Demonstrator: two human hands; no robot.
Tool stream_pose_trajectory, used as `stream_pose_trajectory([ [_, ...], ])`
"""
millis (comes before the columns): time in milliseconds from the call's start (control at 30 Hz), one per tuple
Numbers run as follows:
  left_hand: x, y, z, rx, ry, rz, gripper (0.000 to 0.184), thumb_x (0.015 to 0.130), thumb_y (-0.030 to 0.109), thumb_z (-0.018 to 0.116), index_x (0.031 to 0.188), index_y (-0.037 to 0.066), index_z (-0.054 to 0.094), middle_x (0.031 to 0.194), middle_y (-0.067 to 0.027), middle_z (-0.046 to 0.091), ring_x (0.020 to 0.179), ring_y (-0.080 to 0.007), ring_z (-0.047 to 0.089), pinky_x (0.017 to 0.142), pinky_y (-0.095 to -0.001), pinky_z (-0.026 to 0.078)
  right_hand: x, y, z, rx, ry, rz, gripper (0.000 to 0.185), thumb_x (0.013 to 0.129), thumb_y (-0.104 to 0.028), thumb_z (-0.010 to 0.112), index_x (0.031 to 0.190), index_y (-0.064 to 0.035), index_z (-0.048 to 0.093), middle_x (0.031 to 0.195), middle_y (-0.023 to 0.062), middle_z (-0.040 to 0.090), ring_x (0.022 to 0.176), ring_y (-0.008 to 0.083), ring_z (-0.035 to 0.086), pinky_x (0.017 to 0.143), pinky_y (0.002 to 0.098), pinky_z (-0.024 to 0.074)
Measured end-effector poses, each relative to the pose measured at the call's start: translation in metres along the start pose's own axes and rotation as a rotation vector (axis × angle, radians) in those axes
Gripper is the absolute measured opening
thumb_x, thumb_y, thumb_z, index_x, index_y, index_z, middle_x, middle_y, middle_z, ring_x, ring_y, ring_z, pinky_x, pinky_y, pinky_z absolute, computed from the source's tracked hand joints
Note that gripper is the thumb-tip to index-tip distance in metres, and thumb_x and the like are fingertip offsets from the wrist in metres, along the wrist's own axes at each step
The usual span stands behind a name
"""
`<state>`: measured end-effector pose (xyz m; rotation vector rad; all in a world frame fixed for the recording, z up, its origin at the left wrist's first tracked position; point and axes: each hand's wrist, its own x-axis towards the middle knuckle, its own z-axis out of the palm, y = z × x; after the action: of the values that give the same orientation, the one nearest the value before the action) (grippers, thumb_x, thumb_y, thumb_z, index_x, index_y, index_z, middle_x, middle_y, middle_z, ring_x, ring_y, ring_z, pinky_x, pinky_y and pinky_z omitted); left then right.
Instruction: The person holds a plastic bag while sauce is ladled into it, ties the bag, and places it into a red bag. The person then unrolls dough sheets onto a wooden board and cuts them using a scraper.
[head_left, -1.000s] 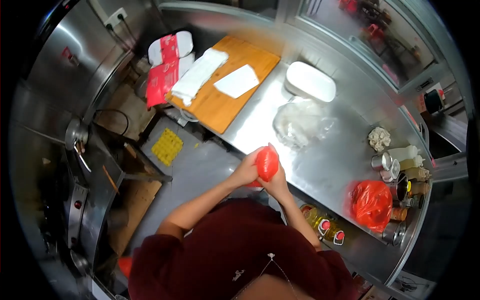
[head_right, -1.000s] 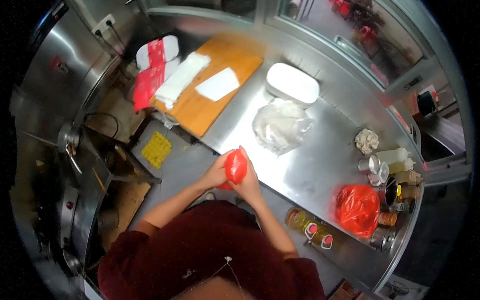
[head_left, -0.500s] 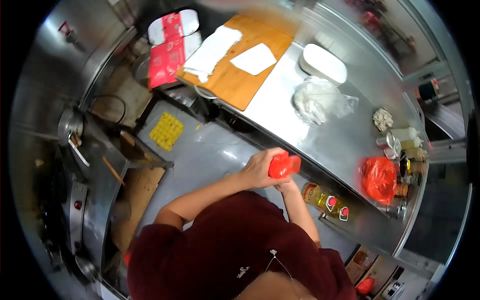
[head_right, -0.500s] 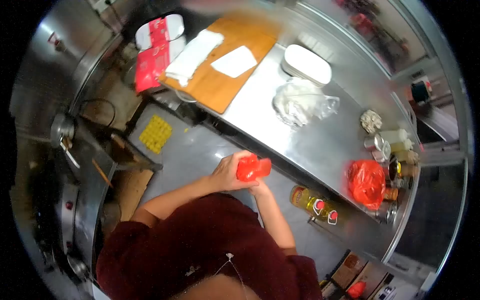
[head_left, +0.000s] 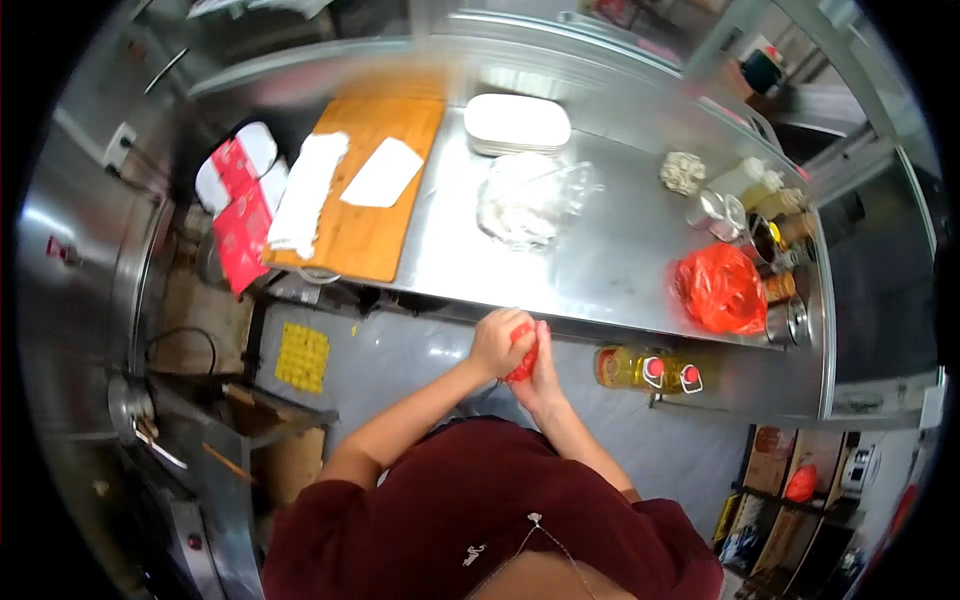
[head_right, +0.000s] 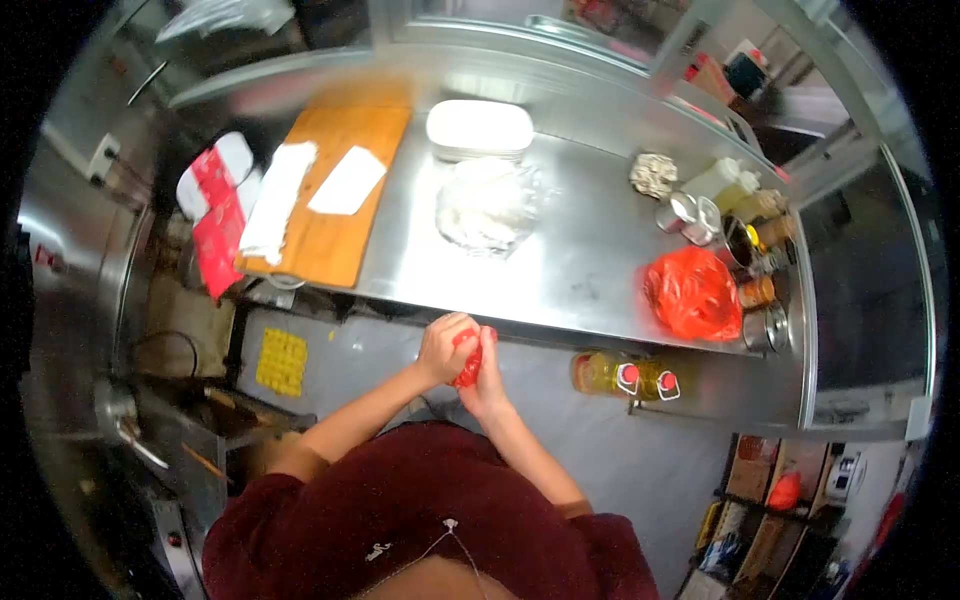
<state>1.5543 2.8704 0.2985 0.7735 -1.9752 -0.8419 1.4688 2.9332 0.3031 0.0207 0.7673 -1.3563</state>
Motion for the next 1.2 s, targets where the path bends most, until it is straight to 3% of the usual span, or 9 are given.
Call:
stream_pose_trajectory([
  [100, 0.017, 0.014, 0.03, 0.04, -0.043, 0.156, 0.022, 0.076, 0.022, 0.051, 0.077, 0.0, 0.053, 0.08, -0.0139, 0.053, 0.078, -0.032, 0.048, 0.08, -0.0439, 0.036, 0.018, -0.023, -0.031, 0.059, 0.018, -0.079, 0.045, 0.089, -0.05, 0.039, 0.112, -0.0111, 0.045, 0.11, 0.0056, 0.05, 0.102, 0.0169, 0.049, 0.086, 0.032, 0.0419],
  [500, 0.113, 0.012, 0.097, 0.141, -0.011, 0.215, 0.009, 0.072, 0.003, 0.047, 0.076, 0.005, 0.055, 0.068, -0.0116, 0.053, 0.063, -0.0307, 0.05, 0.063, -0.0385, 0.041, 0.132, -0.088, -0.102, 0.188, -0.126, -0.072, 0.04, 0.09, -0.045, 0.042, 0.102, -0.0086, 0.052, 0.098, 0.0054, 0.056, 0.092, 0.016, 0.053, 0.081, 0.0294, 0.0437],
  [667, 0.129, -0.027, 0.076, 0.096, -0.001, 0.098, 0.012, 0.074, 0.001, 0.044, 0.075, 0.004, 0.056, 0.071, -0.0144, 0.056, 0.067, -0.0324, 0.053, 0.064, -0.0386, 0.042, 0.138, -0.112, -0.029, -0.021, 0.063, -0.006, 0.039, 0.09, -0.042, 0.043, 0.105, -0.0078, 0.051, 0.1, 0.0053, 0.056, 0.092, 0.0147, 0.053, 0.078, 0.0288, 0.0446],
  [767, 0.144, -0.036, 0.059, -0.059, -0.089, -0.07, 0.012, 0.08, 0.008, 0.048, 0.087, 0.002, 0.056, 0.081, -0.0145, 0.057, 0.079, -0.0306, 0.055, 0.072, -0.036, 0.043, 0.123, -0.121, 0.01, -0.085, 0.22, -0.03, 0.035, 0.091, -0.036, 0.043, 0.107, -0.007, 0.053, 0.098, 0.0039, 0.057, 0.088, 0.0127, 0.054, 0.073, 0.0277, 0.046],
  [867, 0.169, -0.031, 0.031, -0.129, -0.217, -0.085, 0.022, 0.082, 0.012, 0.052, 0.101, 0.001, 0.052, 0.094, -0.0155, 0.055, 0.091, -0.0294, 0.054, 0.078, -0.0349, 0.043, 0.135, -0.142, -0.003, -0.329, -0.037, -0.115, 0.03, 0.09, -0.033, 0.041, 0.101, -0.0085, 0.055, 0.092, 0.0038, 0.056, 0.082, 0.0122, 0.054, 0.067, 0.0262, 0.0448],
  [933, 0.184, -0.036, 0.02, -0.163, -0.229, -0.007, 0.025, 0.081, 0.01, 0.054, 0.104, 0.001, 0.051, 0.096, -0.0152, 0.054, 0.093, -0.0284, 0.053, 0.078, -0.0351, 0.043, 0.137, -0.152, -0.006, -0.509, 0.106, -0.358, 0.026, 0.088, -0.031, 0.043, 0.093, -0.0085, 0.056, 0.082, 0.0015, 0.057, 0.07, 0.0088, 0.054, 0.057, 0.0231, 0.0435],
  [1033, 0.193, -0.05, -0.004, -0.192, -0.219, 0.084, 0.017, 0.078, 0.004, 0.056, 0.094, 0.0, 0.057, 0.089, -0.0127, 0.057, 0.077, -0.0236, 0.055, 0.069, -0.0302, 0.044, 0.127, -0.177, -0.034, -0.556, 0.368, -0.443, 0.029, 0.09, -0.031, 0.041, 0.086, -0.0076, 0.057, 0.073, 0.0024, 0.059, 0.063, 0.0095, 0.055, 0.05, 0.0225, 0.042],
  [1067, 0.196, -0.057, -0.009, -0.219, -0.209, 0.096, 0.015, 0.077, 0.003, 0.057, 0.092, 0.0, 0.058, 0.087, -0.0122, 0.057, 0.074, -0.0227, 0.055, 0.067, -0.0291, 0.044, 0.131, -0.185, -0.061, -0.627, 0.505, -0.463, 0.028, 0.09, -0.03, 0.044, 0.091, -0.0048, 0.056, 0.087, 0.0051, 0.057, 0.077, 0.0122, 0.053, 0.072, 0.0265, 0.0428],
  [1200, 0.19, -0.09, -0.033, -0.266, -0.024, -0.083, 0.007, 0.083, 0.003, 0.051, 0.083, -0.001, 0.057, 0.074, -0.0078, 0.053, 0.065, -0.0147, 0.051, 0.06, -0.0236, 0.042, 0.13, -0.209, -0.089, -0.348, 0.599, -0.639, 0.033, 0.09, -0.033, 0.045, 0.097, -0.0021, 0.054, 0.092, 0.0056, 0.058, 0.082, 0.013, 0.053, 0.073, 0.0271, 0.0429],
])
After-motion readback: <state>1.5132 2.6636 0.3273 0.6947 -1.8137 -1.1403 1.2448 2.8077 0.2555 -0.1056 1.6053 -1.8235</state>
